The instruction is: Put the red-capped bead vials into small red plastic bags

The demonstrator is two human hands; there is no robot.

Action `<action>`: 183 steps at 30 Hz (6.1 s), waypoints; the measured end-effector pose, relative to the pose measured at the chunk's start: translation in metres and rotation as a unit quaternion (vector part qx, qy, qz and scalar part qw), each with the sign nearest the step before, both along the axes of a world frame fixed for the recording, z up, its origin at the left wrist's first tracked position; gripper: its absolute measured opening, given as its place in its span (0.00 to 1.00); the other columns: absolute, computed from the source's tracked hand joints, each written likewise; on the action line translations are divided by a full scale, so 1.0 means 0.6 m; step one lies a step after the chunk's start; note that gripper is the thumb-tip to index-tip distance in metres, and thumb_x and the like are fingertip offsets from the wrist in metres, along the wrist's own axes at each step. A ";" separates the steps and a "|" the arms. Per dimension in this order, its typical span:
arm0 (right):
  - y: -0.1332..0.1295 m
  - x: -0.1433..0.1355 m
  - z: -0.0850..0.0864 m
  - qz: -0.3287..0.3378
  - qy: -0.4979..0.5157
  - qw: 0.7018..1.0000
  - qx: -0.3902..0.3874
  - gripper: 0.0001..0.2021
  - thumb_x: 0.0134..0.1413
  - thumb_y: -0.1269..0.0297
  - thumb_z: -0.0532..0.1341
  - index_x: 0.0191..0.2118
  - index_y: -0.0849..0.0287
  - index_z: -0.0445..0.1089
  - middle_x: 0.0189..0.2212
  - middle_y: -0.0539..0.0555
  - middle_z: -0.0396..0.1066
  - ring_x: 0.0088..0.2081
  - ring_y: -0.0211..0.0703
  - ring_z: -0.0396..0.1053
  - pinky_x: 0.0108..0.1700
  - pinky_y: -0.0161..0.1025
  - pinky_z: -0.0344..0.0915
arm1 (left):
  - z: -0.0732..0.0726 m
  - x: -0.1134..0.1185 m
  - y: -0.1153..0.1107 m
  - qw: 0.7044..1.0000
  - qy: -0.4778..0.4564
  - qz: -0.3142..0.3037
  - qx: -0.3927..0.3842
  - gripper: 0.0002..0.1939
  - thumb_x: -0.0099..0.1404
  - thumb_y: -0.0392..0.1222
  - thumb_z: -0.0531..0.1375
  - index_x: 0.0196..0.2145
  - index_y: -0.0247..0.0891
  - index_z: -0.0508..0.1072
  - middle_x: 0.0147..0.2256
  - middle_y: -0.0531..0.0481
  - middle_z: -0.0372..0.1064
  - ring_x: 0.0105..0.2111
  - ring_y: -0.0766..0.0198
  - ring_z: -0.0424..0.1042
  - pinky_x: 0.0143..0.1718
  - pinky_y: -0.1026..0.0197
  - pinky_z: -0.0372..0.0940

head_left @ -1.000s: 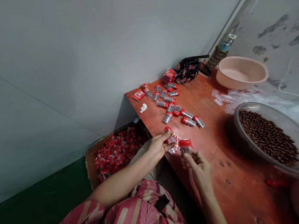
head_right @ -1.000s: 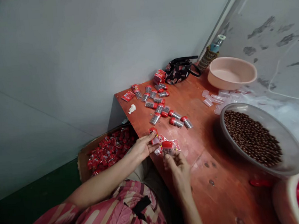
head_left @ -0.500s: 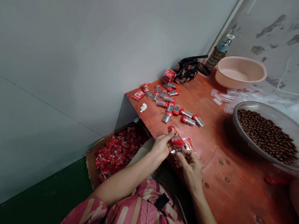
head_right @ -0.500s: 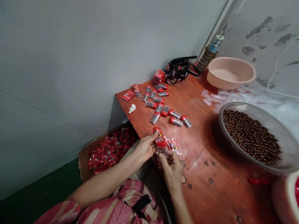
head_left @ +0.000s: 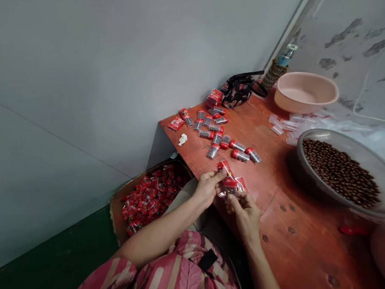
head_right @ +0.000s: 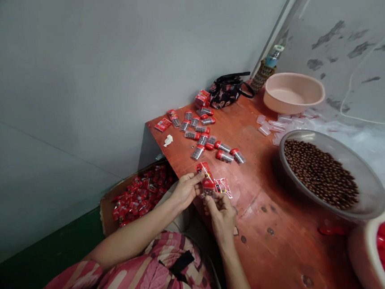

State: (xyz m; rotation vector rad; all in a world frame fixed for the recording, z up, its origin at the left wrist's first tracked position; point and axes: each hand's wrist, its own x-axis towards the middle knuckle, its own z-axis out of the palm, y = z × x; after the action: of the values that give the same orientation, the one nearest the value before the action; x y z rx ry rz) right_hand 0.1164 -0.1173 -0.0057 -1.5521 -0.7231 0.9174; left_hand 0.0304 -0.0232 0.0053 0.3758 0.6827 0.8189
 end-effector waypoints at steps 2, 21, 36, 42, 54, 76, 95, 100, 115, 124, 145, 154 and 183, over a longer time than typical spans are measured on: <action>0.000 0.000 -0.003 -0.011 -0.034 0.999 0.006 0.12 0.45 0.57 0.63 0.33 0.59 0.66 0.22 0.48 0.69 0.21 0.36 0.65 0.23 0.33 0.63 | -0.001 -0.001 0.000 1.000 0.004 -0.021 0.017 0.16 0.45 0.43 0.68 0.27 0.30 0.70 0.22 0.49 0.69 0.20 0.68 0.68 0.23 0.66 0.64; 0.000 0.009 -0.001 -0.008 0.052 0.999 0.011 0.12 0.44 0.57 0.64 0.32 0.59 0.66 0.22 0.48 0.68 0.19 0.34 0.63 0.19 0.31 0.61 | 0.001 -0.009 0.004 0.978 0.114 -0.147 0.096 0.18 0.42 0.47 0.68 0.23 0.28 0.73 0.20 0.47 0.69 0.20 0.66 0.68 0.25 0.64 0.62; -0.001 0.003 -0.003 0.006 0.064 0.998 0.011 0.12 0.45 0.57 0.63 0.32 0.60 0.67 0.19 0.47 0.66 0.16 0.33 0.60 0.17 0.30 0.58 | 0.003 -0.018 -0.002 0.979 0.107 -0.158 0.074 0.16 0.43 0.45 0.68 0.24 0.27 0.74 0.23 0.45 0.71 0.23 0.65 0.69 0.29 0.63 0.64; -0.005 0.007 0.003 0.017 -0.035 0.999 0.008 0.13 0.44 0.57 0.63 0.34 0.59 0.68 0.22 0.48 0.68 0.20 0.34 0.62 0.21 0.31 0.61 | 0.005 -0.016 -0.011 0.990 0.063 -0.109 0.066 0.15 0.44 0.44 0.68 0.25 0.27 0.74 0.23 0.46 0.71 0.23 0.66 0.69 0.29 0.64 0.63; -0.007 -0.004 -0.003 0.030 0.121 0.990 0.060 0.16 0.47 0.63 0.63 0.43 0.58 0.65 0.29 0.51 0.71 0.28 0.38 0.69 0.30 0.36 0.68 | 0.008 -0.020 -0.019 0.994 0.057 -0.090 0.030 0.17 0.43 0.45 0.68 0.23 0.27 0.72 0.21 0.47 0.69 0.19 0.67 0.67 0.21 0.65 0.62; 0.004 0.042 0.003 -0.018 0.064 0.997 0.030 0.12 0.46 0.58 0.63 0.33 0.59 0.65 0.21 0.47 0.68 0.19 0.33 0.66 0.19 0.30 0.62 | -0.062 -0.148 -0.029 0.862 0.401 0.061 0.305 0.25 0.56 0.47 0.61 0.51 0.40 0.66 0.57 0.43 0.55 0.57 0.54 0.53 0.57 0.52 0.49; 0.051 0.048 -0.011 0.011 0.044 0.999 0.026 0.19 0.45 0.59 0.64 0.43 0.56 0.63 0.34 0.50 0.70 0.32 0.39 0.69 0.31 0.36 0.67 | -0.068 -0.037 0.002 0.575 0.481 0.027 0.661 0.11 0.63 0.39 0.53 0.41 0.41 0.73 0.48 0.49 0.67 0.57 0.56 0.53 0.57 0.45 0.49; 0.071 0.035 0.014 0.013 0.097 0.994 0.051 0.19 0.42 0.61 0.65 0.43 0.56 0.63 0.20 0.43 0.65 0.21 0.34 0.64 0.25 0.32 0.61 | -0.029 -0.043 -0.006 0.737 0.392 -0.011 0.550 0.18 0.61 0.44 0.56 0.48 0.38 0.69 0.48 0.45 0.68 0.50 0.55 0.63 0.51 0.52 0.59; 0.188 0.138 0.005 0.129 -0.630 0.761 -0.091 0.13 0.54 0.67 0.53 0.46 0.60 0.65 0.45 0.63 0.66 0.46 0.53 0.61 0.43 0.45 0.57 | -0.034 -0.057 0.003 0.982 0.158 -0.097 0.025 0.15 0.42 0.44 0.69 0.23 0.28 0.75 0.22 0.45 0.71 0.21 0.67 0.69 0.24 0.66 0.65; 0.156 0.147 0.012 0.114 -0.501 0.850 -0.118 0.13 0.58 0.59 0.48 0.40 0.60 0.65 0.33 0.59 0.70 0.32 0.48 0.68 0.33 0.41 0.61 | -0.028 -0.053 0.025 0.991 0.109 0.003 -0.080 0.10 0.47 0.38 0.67 0.24 0.28 0.72 0.21 0.47 0.70 0.20 0.69 0.69 0.21 0.69 0.64; -0.010 -0.012 -0.002 0.099 -0.063 0.992 -0.038 0.13 0.56 0.52 0.52 0.39 0.56 0.61 0.21 0.47 0.65 0.16 0.33 0.61 0.15 0.29 0.57 | 0.007 -0.011 -0.004 1.000 -0.009 0.019 -0.022 0.13 0.46 0.40 0.68 0.26 0.30 0.70 0.23 0.50 0.69 0.22 0.69 0.68 0.27 0.66 0.64; -0.009 -0.009 -0.011 0.057 -0.138 0.988 -0.033 0.13 0.53 0.53 0.56 0.39 0.56 0.64 0.21 0.48 0.67 0.19 0.36 0.63 0.19 0.31 0.60 | 0.015 -0.020 -0.005 0.991 0.083 -0.081 0.061 0.19 0.41 0.47 0.69 0.23 0.28 0.72 0.20 0.49 0.68 0.19 0.68 0.66 0.22 0.66 0.60; -0.002 -0.001 0.005 0.091 0.011 0.995 -0.025 0.17 0.54 0.49 0.52 0.31 0.58 0.66 0.15 0.46 0.63 0.13 0.32 0.56 0.14 0.29 0.52 | 0.007 -0.030 -0.008 0.974 0.115 -0.140 0.138 0.14 0.45 0.44 0.67 0.23 0.26 0.74 0.21 0.46 0.70 0.20 0.66 0.67 0.25 0.64 0.60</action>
State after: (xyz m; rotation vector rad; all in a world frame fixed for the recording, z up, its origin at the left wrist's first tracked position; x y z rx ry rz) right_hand 0.1161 -0.1183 -0.0024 -1.5357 -0.8416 1.0943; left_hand 0.0124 -0.0277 0.0097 0.8111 0.7111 0.6046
